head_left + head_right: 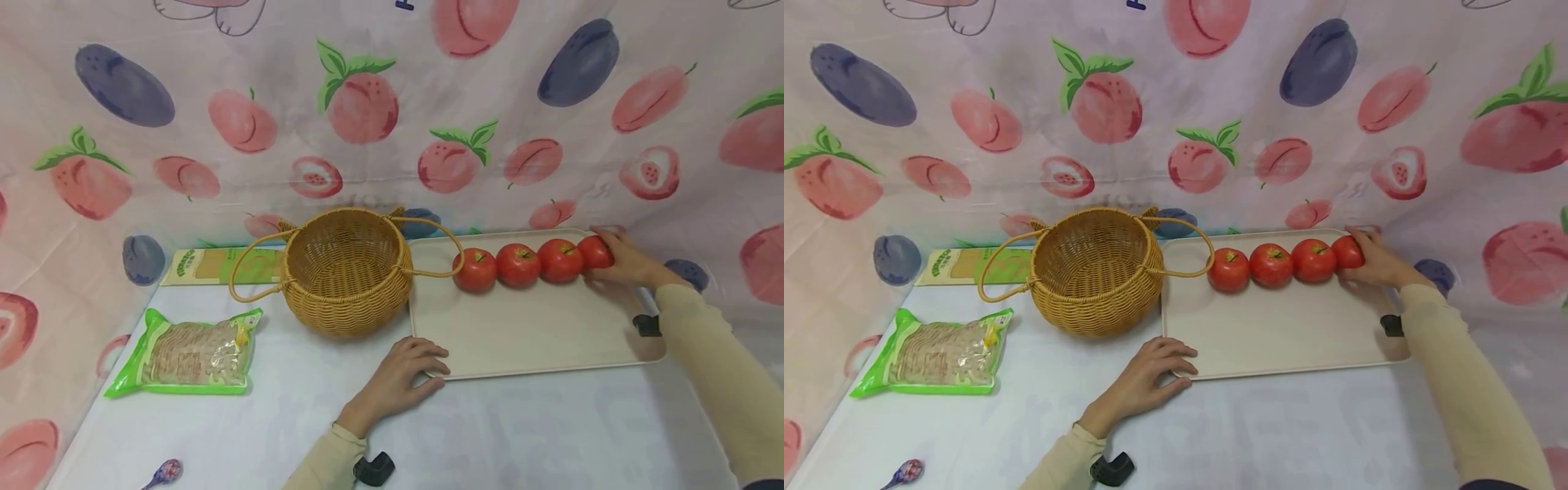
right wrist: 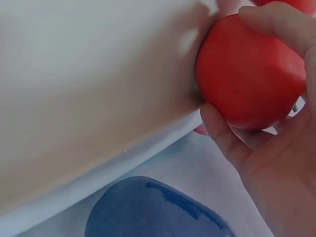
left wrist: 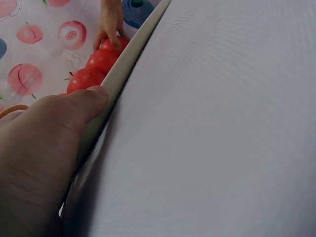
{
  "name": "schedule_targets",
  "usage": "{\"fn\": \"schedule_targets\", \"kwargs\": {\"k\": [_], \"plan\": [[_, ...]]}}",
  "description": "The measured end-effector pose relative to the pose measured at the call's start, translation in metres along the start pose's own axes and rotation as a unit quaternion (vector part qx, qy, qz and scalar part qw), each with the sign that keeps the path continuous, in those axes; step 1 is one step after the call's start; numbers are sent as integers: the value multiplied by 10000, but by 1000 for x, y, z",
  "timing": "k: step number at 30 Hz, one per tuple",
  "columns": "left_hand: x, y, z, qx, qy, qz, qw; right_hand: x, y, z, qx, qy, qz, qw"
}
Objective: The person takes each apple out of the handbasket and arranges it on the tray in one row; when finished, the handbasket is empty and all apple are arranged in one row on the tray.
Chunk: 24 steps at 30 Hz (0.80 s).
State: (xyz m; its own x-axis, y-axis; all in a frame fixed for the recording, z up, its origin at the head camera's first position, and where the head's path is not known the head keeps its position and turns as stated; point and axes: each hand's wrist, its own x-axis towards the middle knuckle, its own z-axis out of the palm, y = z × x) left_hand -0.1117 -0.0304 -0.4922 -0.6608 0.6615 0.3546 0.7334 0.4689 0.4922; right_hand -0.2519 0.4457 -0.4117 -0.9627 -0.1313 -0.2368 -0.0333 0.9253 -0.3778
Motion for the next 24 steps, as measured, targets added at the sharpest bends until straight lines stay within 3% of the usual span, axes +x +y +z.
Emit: {"fn": "schedule_targets", "kwargs": {"k": [5,11,24], "plan": [[-1,-2,-1,-22,-9,19,10000,-3,2,5,252,109,22,9996],[-1,-8,-2,-106,47,27,9999,-9,0,11,433,572,-200,9972],[-19,-19,-18,-650,355,-540,9958,-31,-22,16,546,1131,-418,9912]]}}
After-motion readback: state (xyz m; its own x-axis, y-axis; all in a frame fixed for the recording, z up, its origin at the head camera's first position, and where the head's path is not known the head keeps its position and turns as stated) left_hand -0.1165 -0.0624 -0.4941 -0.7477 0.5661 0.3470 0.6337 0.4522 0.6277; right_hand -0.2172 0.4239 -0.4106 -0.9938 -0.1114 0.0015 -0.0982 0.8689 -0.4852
